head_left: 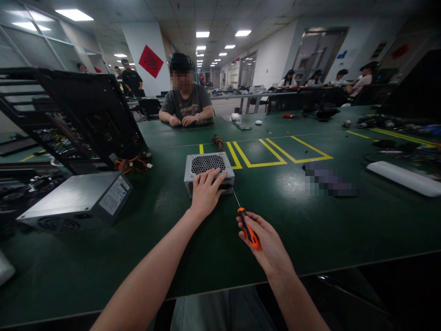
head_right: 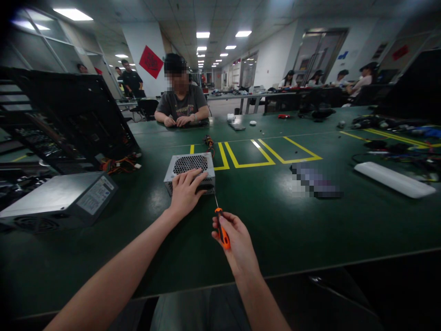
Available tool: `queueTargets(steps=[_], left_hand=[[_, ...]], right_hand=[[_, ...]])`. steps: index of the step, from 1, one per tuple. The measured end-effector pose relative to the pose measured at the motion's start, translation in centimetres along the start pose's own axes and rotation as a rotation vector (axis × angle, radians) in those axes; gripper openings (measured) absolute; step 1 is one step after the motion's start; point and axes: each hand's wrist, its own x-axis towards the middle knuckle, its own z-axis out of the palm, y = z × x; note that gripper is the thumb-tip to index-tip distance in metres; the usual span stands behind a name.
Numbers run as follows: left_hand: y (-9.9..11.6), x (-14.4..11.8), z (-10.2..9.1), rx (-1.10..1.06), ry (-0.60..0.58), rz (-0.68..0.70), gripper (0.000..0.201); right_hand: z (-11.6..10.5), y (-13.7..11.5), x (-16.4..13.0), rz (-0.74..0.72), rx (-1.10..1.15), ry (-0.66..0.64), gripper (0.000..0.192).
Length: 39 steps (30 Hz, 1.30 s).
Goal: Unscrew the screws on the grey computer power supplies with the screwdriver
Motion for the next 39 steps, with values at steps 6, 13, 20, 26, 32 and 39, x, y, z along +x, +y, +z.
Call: queueTargets(steps=[6, 13, 20, 26, 32, 39], left_hand=[[0.1, 0.0, -0.1, 0.01, 0.002, 0.001, 0.048], [0.1, -0.1, -0.2, 0.002, 0.001, 0.003, 0.048], [-0.1, -0.1, -0.1, 0.04, -0.009, 0.029, 0.047], [-0.1, -0.1, -0.3, 0.061, -0.025, 0.056, 0.046], [-0.1, -0.1, -0.2, 0.057, -0.021, 0.047, 0.047], [0.0, -0.1, -0.4, 0.057, -0.023, 0.044, 0.046]], right_hand=[[0.4, 0.0, 0.1, 0.005, 0.021, -0.009, 0.028], [0.6, 0.1, -0.1, -0.013, 0.022, -0.001, 0.033], [0.5, 0.0, -0.3, -0.038, 0.015, 0.0, 0.036], [0.4, 0.2, -0.2, -0.084, -0.085, -0.007, 0.038], [0.4, 0.4, -0.3, -0.137, -0.136, 0.01, 0.037], [-0.8, 1.2, 0.3, -0.342, -0.398, 0.01, 0.048]])
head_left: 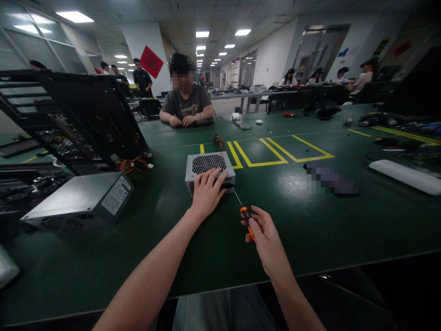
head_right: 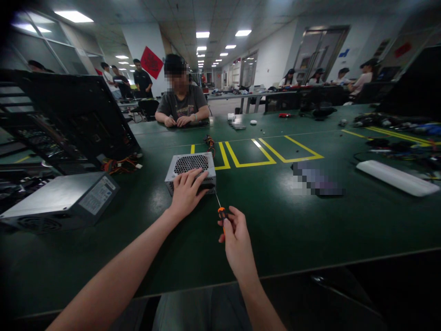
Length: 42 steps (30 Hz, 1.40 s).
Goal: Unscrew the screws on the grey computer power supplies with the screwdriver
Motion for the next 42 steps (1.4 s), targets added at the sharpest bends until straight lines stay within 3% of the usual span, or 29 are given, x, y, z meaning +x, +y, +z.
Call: queueTargets(steps=[11, 20, 24, 29, 42], left_hand=[[0.0, 0.0, 0.0, -0.012, 0.007, -0.005, 0.047], [0.0, -0.1, 0.0, 0.004, -0.002, 0.004, 0.046], [0.0, -0.1, 0.0, -0.001, -0.001, 0.004, 0.044], [0.0, -0.1, 0.0, -0.005, 0.001, 0.001, 0.046], [-0.1, -0.1, 0.1, 0.004, -0.004, 0.007, 0.045]], right_hand=[[0.3, -0.1, -1.0, -0.256, -0.5, 0.014, 0.034], [0.3, 0.2, -1.1, -0.25, -0.464, 0.094, 0.037], [0.6, 0.0, -1.0, -0.302, -0.531, 0.082, 0.027], [0.7, 0.0, -1.2, -0.372, -0.62, 0.095, 0.029], [0.5, 0.0, -1.3, -0.269, -0.621, 0.086, 0.033]])
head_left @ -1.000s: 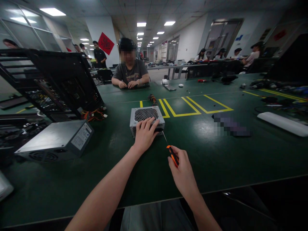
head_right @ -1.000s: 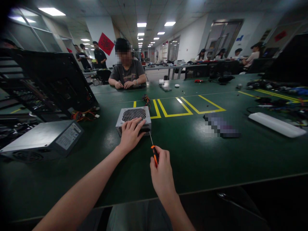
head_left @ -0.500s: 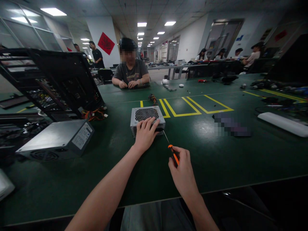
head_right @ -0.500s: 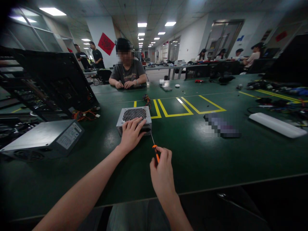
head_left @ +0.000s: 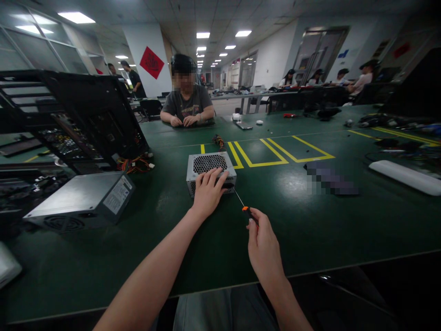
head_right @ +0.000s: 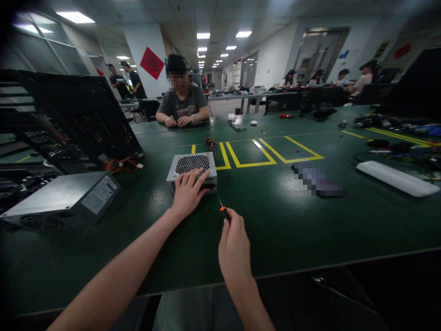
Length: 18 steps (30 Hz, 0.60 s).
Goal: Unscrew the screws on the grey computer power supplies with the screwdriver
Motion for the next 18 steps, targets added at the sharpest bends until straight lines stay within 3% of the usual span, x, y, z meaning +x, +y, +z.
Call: queueTargets(steps=[9, 18], left_hand=[[0.02, 0.0, -0.06, 0.001, 0.007, -0.006, 0.045], [0.05, 0.0, -0.03, 0.01, 0.013, -0.001, 0.045]], right_hand=[[0.07, -0.23, 0.1, -0.089, -0.057, 0.066, 0.025], [0.21, -0.02, 0.18, -0.162, -0.059, 0.044, 0.023]])
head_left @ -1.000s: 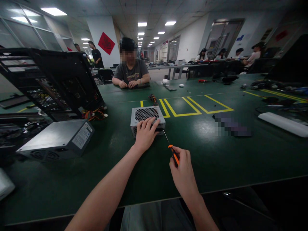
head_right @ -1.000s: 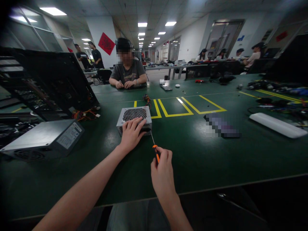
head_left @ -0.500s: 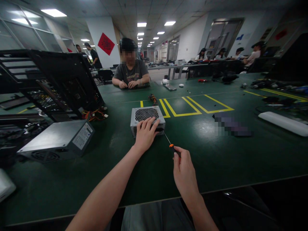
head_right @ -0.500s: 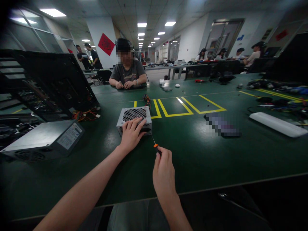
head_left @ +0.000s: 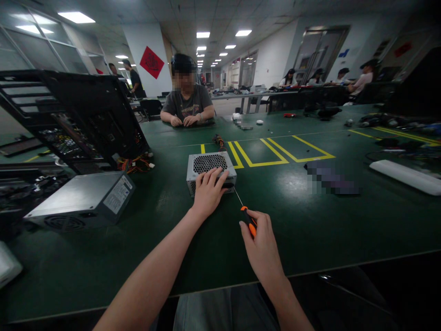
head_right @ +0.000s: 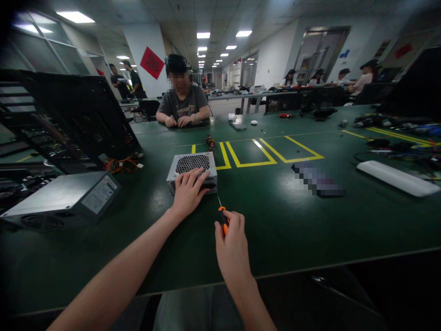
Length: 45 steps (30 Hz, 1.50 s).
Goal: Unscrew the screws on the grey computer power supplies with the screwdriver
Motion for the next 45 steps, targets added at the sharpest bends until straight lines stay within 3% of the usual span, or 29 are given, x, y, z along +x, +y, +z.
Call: queueTargets(steps=[14, 22, 45], left_hand=[[-0.08, -0.05, 0.16, -0.009, 0.021, 0.001, 0.045], [-0.05, -0.05, 0.04, -0.031, 0.018, -0.005, 0.044], [-0.08, -0.09, 0.1, -0.044, 0.021, -0.008, 0.046]], right_hand=[[-0.08, -0.03, 0.03, 0.07, -0.119, -0.028, 0.035], [-0.11, 0.2, 0.09, 0.028, -0.078, -0.011, 0.027], [-0.07, 0.22, 0.19, 0.017, -0.111, 0.005, 0.025]])
